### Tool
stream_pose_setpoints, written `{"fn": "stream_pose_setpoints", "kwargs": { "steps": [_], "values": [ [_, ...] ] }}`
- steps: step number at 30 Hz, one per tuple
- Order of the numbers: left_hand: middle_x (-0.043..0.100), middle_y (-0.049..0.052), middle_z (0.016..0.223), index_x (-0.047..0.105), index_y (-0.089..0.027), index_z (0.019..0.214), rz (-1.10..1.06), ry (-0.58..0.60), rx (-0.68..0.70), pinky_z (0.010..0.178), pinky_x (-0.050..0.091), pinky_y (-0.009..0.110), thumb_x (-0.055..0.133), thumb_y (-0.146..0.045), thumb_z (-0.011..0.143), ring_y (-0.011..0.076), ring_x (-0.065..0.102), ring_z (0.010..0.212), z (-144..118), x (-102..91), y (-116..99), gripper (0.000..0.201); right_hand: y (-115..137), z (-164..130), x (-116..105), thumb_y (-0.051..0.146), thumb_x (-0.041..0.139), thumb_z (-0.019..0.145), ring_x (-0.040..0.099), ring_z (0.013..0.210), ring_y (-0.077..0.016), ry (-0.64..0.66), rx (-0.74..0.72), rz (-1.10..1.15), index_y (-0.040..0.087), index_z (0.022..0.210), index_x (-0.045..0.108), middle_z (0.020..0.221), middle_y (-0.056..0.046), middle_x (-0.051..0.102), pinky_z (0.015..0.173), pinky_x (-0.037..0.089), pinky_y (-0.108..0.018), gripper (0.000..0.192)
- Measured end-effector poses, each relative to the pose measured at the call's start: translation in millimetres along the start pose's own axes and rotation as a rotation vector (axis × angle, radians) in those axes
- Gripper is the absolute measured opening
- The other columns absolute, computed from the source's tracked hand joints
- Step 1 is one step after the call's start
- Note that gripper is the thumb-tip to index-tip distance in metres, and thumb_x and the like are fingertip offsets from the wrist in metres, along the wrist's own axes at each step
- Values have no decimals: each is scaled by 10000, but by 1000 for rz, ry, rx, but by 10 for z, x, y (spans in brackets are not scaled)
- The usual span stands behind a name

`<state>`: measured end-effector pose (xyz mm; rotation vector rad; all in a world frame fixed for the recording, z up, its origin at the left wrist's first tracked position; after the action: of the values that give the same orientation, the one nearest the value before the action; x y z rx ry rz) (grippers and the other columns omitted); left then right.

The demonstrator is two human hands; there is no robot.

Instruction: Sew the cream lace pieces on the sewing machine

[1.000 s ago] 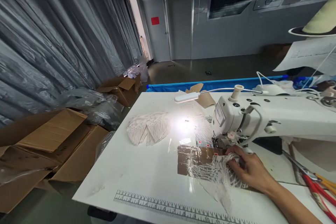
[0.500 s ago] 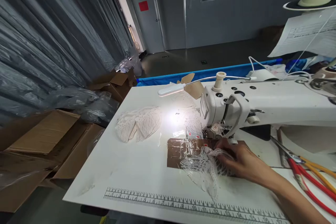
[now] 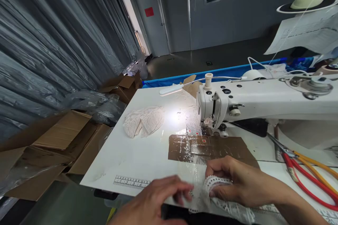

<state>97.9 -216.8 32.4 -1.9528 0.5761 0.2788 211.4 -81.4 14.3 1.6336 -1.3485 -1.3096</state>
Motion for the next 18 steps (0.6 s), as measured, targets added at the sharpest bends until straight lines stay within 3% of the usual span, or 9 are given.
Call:
{"fn": "stream_pose_setpoints", "kwargs": {
  "steps": [2, 4, 5, 8, 10, 15, 18],
  "values": [
    [552, 77, 1316, 479, -291, 1335, 36, -153, 212, 1054, 397, 417, 803, -525, 657, 266, 523, 1188, 188, -150, -261, 787, 62, -59, 65, 403, 653, 801, 524, 754, -132, -22, 1, -35, 211, 920, 601, 843, 5, 603, 639, 391, -218, 232],
    [609, 85, 1228, 526, -247, 1282, 64, -106, 372, 975, 450, 387, 817, -540, 615, 258, 568, 1101, 357, -96, -439, 784, 81, -134, 94, 411, 660, 791, 527, 781, -143, -82, 17, -67, 224, 970, 597, 884, -5, 605, 657, 404, -223, 266],
    [644, 74, 1143, 570, -227, 1216, 88, -51, 405, 918, 471, 355, 796, -534, 648, 238, 594, 1029, 425, -34, -471, 684, 76, -177, 107, 405, 663, 789, 527, 796, -146, -106, 28, -77, 233, 993, 595, 901, -7, 606, 670, 411, -224, 275],
    [661, 21, 831, 651, -179, 984, 131, 91, 424, 689, 457, 232, 665, -460, 812, 135, 589, 737, 496, 115, -437, 329, 28, -299, 163, 412, 658, 805, 522, 778, -138, -101, 53, -60, 242, 999, 599, 877, -7, 603, 653, 417, -212, 264],
    [582, -18, 664, 647, -167, 882, 121, 127, 424, 563, 387, 199, 624, -424, 837, 84, 488, 579, 450, 130, -390, 262, -15, -353, 181, 442, 668, 803, 503, 735, -126, -69, 72, -12, 226, 953, 602, 833, -9, 584, 611, 409, -202, 271],
    [549, -14, 758, 554, -170, 806, -2, 184, 508, 587, 393, 206, 718, -399, 713, 88, 466, 636, 370, 64, -449, 296, -14, -245, 175, 449, 730, 755, 468, 625, -90, 51, 55, 290, 177, 915, 565, 725, 4, 542, 541, 386, -184, 356],
    [535, -29, 748, 558, -171, 905, -15, 165, 411, 591, 391, 200, 745, -389, 708, 86, 454, 642, 544, -9, -418, 348, 44, -74, 126, 423, 716, 785, 445, 599, -69, 70, -50, 404, 152, 815, 539, 686, 17, 520, 526, 350, -175, 325]
  ]
}}
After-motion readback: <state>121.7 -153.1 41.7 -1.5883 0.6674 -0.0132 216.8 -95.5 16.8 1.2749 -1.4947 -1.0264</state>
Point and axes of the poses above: each hand's wrist, its own z-axis towards the middle knuckle, its own x-axis out of the palm, y = z × x, the point moved 8 cm from there along z, towards the middle knuckle
